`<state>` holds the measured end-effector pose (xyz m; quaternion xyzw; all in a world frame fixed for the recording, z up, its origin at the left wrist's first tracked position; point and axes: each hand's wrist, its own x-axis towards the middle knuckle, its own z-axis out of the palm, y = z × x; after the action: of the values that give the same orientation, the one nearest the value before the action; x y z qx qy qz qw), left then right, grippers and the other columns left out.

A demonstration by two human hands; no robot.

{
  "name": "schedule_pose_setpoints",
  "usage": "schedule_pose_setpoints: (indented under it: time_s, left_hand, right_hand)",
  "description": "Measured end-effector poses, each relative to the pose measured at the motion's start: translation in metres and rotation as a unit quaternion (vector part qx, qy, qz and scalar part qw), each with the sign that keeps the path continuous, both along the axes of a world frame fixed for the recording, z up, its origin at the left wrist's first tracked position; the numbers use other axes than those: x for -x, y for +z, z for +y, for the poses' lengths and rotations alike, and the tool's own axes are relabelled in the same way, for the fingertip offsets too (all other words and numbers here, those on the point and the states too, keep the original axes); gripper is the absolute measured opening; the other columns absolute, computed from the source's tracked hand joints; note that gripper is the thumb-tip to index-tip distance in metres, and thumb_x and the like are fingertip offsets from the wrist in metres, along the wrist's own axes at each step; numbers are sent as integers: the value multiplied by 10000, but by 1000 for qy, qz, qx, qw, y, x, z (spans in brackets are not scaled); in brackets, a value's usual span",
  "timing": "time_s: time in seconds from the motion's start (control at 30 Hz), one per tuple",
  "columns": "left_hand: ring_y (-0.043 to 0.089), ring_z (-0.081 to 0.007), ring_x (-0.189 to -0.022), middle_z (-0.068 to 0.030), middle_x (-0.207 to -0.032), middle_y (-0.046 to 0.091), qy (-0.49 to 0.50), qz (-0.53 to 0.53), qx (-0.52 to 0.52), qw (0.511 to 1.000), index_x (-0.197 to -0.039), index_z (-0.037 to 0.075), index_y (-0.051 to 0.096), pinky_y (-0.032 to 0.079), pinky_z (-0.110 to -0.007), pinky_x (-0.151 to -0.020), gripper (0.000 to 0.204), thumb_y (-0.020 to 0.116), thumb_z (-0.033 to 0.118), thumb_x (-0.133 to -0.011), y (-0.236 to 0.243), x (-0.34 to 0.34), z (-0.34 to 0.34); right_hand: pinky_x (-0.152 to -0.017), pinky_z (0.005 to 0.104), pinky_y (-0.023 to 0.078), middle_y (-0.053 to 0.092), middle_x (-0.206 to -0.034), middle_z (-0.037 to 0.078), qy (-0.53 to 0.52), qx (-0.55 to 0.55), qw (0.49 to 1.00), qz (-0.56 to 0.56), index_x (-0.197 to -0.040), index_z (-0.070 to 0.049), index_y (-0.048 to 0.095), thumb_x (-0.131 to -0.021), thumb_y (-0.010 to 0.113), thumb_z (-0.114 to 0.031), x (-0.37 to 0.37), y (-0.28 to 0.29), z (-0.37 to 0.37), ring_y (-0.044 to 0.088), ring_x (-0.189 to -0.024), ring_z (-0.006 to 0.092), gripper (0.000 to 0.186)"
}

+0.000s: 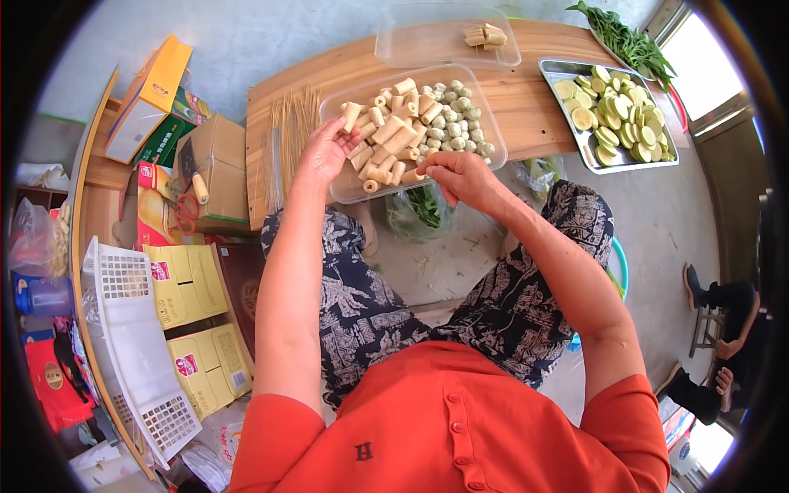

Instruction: The person threads small pieces of tofu and other food items onto thin wooden skewers by hand, picking up pieces from a large plastic container and sliding them onto the skewers one at a time.

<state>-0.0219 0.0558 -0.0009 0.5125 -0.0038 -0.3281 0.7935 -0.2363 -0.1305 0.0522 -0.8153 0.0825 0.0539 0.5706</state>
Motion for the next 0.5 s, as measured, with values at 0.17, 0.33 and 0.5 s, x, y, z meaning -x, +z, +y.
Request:
schedule_pose_setpoints:
  time_s: [0.17,0.33,0.5]
  left_hand:
    - [598,-198,-774,-105,-862,599,13,48,34,998,-988,7,574,544,-321,-697,205,658,122,-840,3,1,-4]
    - [595,-182,-785,-127,-920,613,4,56,30,998,-1029,-16,555,531,-292,-714,254,653,132,-848,4,3,-6]
    - [594,-178,-783,-125,-919,614,0,60,25,998,-1013,-2,554,531,-287,-706,241,655,145,-851,4,3,-7]
  right_hand:
    - [-472,230,359,462,-491,-31,9,-11,1000,4,-1006,-38,630,-951,468,-162,-3,-4,3,429,-440,41,211]
    - [-467,230,360,465,-495,-33,7,-6,1000,3,-1010,-39,635,-949,471,-158,-5,-5,3,433,-440,40,211]
    - [-467,229,360,472,-503,-34,6,-8,1000,2,-1013,-38,640,-949,477,-157,-5,-6,4,437,-443,40,212]
